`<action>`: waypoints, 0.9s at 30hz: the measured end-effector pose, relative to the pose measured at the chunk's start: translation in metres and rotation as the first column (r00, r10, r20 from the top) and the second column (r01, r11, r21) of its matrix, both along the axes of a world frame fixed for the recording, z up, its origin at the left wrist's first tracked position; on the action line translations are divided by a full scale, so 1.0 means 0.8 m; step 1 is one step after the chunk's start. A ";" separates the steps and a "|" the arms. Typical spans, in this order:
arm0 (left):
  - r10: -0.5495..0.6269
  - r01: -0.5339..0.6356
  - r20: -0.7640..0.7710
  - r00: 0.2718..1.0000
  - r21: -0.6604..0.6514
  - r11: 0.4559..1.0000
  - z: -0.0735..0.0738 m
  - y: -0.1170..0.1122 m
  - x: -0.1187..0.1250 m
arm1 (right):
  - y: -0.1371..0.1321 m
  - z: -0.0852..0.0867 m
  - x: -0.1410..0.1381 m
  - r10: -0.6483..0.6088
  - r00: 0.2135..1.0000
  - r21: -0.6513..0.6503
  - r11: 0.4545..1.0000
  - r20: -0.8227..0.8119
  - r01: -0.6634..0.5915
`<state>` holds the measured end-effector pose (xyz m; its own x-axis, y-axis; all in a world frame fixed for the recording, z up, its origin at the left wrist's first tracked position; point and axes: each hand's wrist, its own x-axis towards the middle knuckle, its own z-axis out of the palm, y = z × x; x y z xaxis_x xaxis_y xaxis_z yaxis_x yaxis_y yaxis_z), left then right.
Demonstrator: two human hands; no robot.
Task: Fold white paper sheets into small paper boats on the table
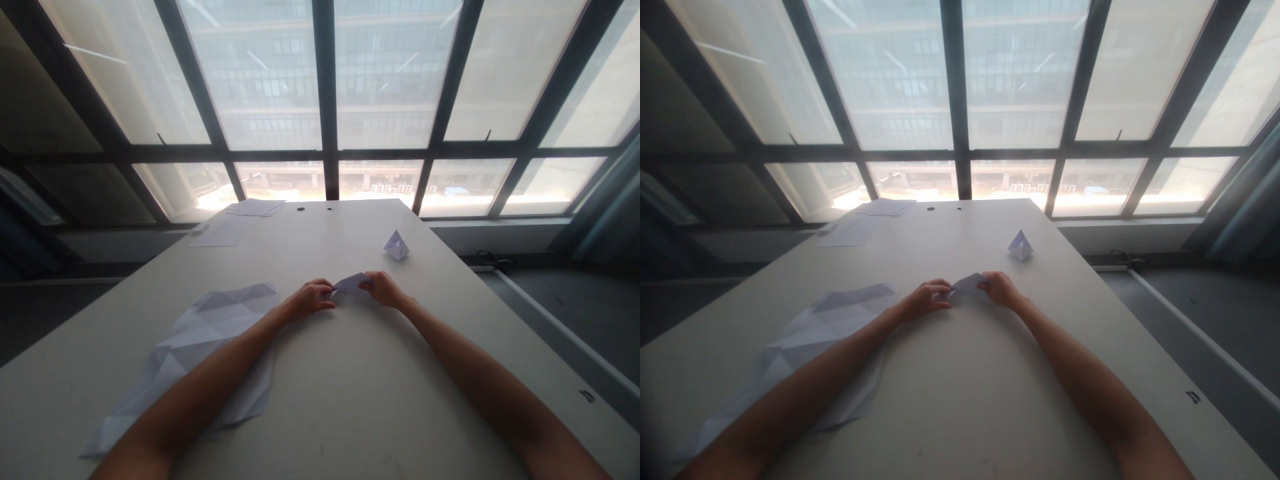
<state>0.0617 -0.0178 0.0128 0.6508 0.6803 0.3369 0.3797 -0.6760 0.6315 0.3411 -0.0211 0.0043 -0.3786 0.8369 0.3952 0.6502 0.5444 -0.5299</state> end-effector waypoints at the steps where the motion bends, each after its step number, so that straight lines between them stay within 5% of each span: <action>1: 0.006 -0.006 0.004 1.000 0.004 1.000 0.000 0.000 0.001 | 0.001 0.000 0.001 0.000 1.000 -0.005 1.000 -0.010 0.000; 5: 0.102 -0.103 0.039 0.994 0.013 0.995 -0.003 -0.002 0.009 | 0.003 -0.002 0.004 -0.001 0.999 -0.008 1.000 -0.033 0.001; 8: 0.213 -0.200 0.161 0.964 -0.098 0.975 -0.008 0.000 0.015 | 0.004 -0.002 0.004 -0.001 0.999 -0.006 1.000 -0.051 0.001; 12: 0.257 -0.135 0.388 0.885 -0.314 0.940 -0.014 0.007 0.020 | 0.001 -0.002 -0.001 -0.025 0.996 0.017 1.000 -0.086 0.026; 16: 0.331 -0.174 0.447 0.831 -0.357 0.918 -0.013 0.010 0.023 | -0.001 -0.003 -0.006 -0.053 0.989 0.068 0.996 -0.136 0.063; 22: 0.299 -0.257 0.394 0.869 -0.156 0.954 -0.009 0.005 0.023 | -0.006 -0.006 -0.016 -0.113 0.970 0.087 0.987 -0.214 0.134; 27: 0.339 -0.337 0.217 0.915 -0.050 0.940 -0.011 0.011 0.016 | -0.009 -0.001 -0.010 -0.087 0.989 0.081 0.992 -0.120 0.097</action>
<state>0.0744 -0.0086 0.0041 0.2920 0.8513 0.4359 0.4358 -0.5241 0.7317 0.3334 -0.0281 0.0035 -0.2488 0.8270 0.5041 0.6369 0.5319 -0.5581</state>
